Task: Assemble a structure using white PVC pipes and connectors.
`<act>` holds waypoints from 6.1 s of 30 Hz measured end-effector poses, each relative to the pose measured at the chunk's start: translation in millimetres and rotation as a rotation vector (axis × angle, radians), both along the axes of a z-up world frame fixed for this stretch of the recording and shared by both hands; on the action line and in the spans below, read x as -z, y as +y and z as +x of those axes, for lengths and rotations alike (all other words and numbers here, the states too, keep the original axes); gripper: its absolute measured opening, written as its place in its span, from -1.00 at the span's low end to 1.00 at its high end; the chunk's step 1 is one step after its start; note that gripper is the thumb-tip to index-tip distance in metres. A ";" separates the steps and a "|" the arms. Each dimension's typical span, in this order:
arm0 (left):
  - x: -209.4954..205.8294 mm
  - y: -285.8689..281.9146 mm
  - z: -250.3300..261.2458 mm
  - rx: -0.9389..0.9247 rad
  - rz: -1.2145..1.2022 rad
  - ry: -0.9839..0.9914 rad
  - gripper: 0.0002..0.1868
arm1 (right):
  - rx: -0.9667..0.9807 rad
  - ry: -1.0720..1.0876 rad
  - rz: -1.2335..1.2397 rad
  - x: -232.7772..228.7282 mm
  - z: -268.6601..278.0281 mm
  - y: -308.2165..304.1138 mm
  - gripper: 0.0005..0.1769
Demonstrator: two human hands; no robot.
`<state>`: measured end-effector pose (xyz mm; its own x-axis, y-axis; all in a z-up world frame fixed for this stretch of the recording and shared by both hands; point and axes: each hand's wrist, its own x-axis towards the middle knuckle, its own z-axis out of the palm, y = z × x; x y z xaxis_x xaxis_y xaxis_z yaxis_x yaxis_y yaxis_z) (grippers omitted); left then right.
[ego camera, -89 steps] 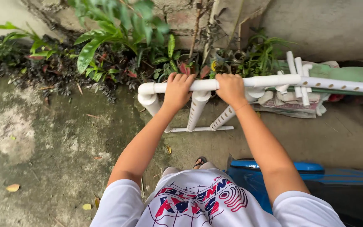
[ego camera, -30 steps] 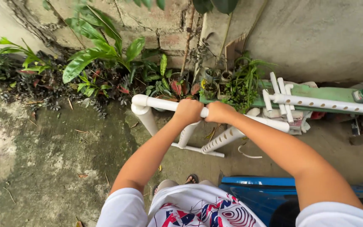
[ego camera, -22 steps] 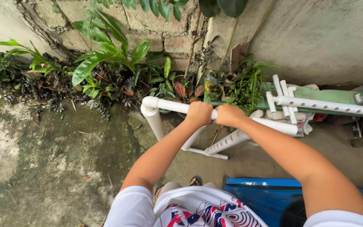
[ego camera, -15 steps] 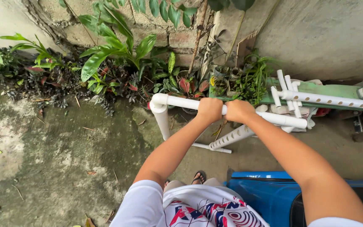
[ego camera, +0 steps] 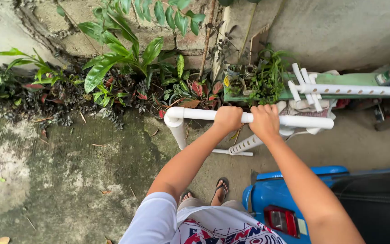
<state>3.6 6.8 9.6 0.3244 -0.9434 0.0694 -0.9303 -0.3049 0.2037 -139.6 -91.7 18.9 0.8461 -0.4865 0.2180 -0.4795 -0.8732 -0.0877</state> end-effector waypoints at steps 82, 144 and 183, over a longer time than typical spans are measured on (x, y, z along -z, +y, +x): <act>-60.8 9.1 118.0 0.410 0.127 0.186 -0.65 | 0.407 -2.052 2.030 27.8 126.4 66.4 -0.79; -104.2 144.6 202.2 0.329 -0.176 -0.080 -0.76 | 0.066 -0.320 -0.051 -97.9 73.4 82.1 -0.54; -135.5 393.1 223.5 -0.009 -0.197 -0.209 -0.67 | -0.383 0.140 0.631 -73.4 154.1 286.0 -0.34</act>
